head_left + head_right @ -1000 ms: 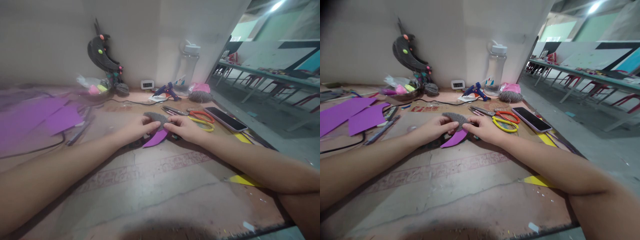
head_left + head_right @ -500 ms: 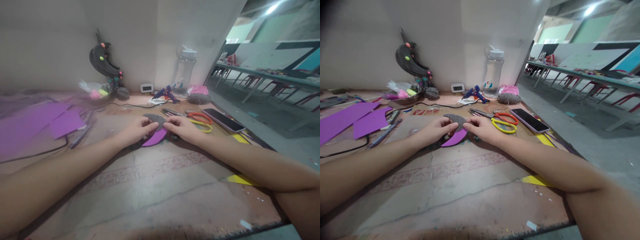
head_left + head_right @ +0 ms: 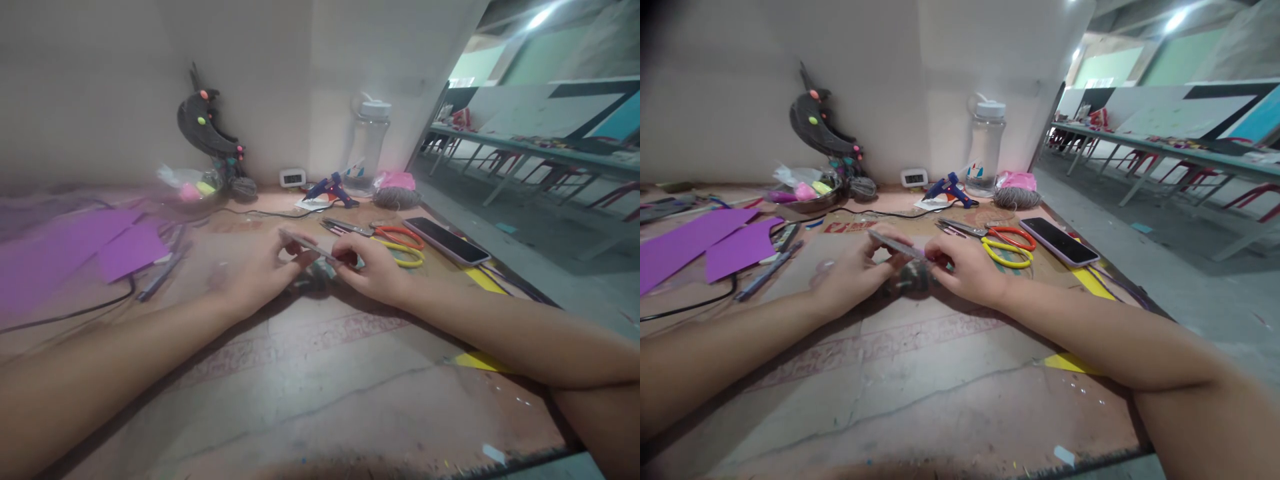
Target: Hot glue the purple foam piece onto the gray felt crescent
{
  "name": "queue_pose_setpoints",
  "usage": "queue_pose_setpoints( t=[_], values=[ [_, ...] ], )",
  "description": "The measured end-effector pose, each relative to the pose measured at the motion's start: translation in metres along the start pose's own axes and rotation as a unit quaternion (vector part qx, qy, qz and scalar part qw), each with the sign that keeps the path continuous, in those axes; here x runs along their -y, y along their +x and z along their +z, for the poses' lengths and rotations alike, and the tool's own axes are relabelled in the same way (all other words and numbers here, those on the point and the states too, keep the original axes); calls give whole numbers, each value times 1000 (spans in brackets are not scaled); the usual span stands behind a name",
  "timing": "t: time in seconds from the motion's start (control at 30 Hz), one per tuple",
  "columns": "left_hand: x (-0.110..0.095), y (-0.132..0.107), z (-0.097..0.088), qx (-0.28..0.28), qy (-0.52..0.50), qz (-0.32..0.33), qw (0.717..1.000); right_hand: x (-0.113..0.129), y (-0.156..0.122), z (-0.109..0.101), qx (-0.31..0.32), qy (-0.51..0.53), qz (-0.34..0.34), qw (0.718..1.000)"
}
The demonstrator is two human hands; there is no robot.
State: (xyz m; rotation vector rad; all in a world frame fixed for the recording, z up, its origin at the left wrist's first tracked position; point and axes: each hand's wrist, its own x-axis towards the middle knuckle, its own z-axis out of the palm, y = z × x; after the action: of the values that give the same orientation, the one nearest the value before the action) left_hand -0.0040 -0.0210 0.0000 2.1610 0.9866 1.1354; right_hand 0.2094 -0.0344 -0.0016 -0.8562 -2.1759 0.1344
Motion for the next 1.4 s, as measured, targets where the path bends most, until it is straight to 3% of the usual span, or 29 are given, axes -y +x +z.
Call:
queue_pose_setpoints(
  t=[0.13,0.3,0.47,0.57,0.67,0.77,0.83,0.97,1.13,1.27,1.4],
  values=[
    [0,1,-1,13,23,-23,999,1,-1,-1,-8,-87,-59,994],
    [-6,3,0,94,3,-2,996,-2,0,1,-2,-159,-34,987],
    [-1,5,3,77,-84,-70,991,1,1,2,33,-181,-60,981],
    [6,9,3,25,-89,-99,991,6,0,-1,41,-124,-56,990],
    [11,13,2,-11,-76,-106,991,8,-1,-3,-37,-4,21,999],
    [11,13,1,-17,-83,-107,991,2,3,-2,-139,109,120,977],
    [8,11,2,-9,-95,-94,991,-5,7,0,-164,171,167,957],
    [0,7,4,30,-113,-65,991,-14,12,1,-85,269,229,932],
    [-5,4,2,67,-89,-60,992,-6,9,-1,-13,271,283,920],
    [-4,3,1,84,-57,-72,992,1,5,1,13,310,319,896],
    [-6,3,0,97,-28,-74,992,5,5,2,10,343,312,886]
  ],
)
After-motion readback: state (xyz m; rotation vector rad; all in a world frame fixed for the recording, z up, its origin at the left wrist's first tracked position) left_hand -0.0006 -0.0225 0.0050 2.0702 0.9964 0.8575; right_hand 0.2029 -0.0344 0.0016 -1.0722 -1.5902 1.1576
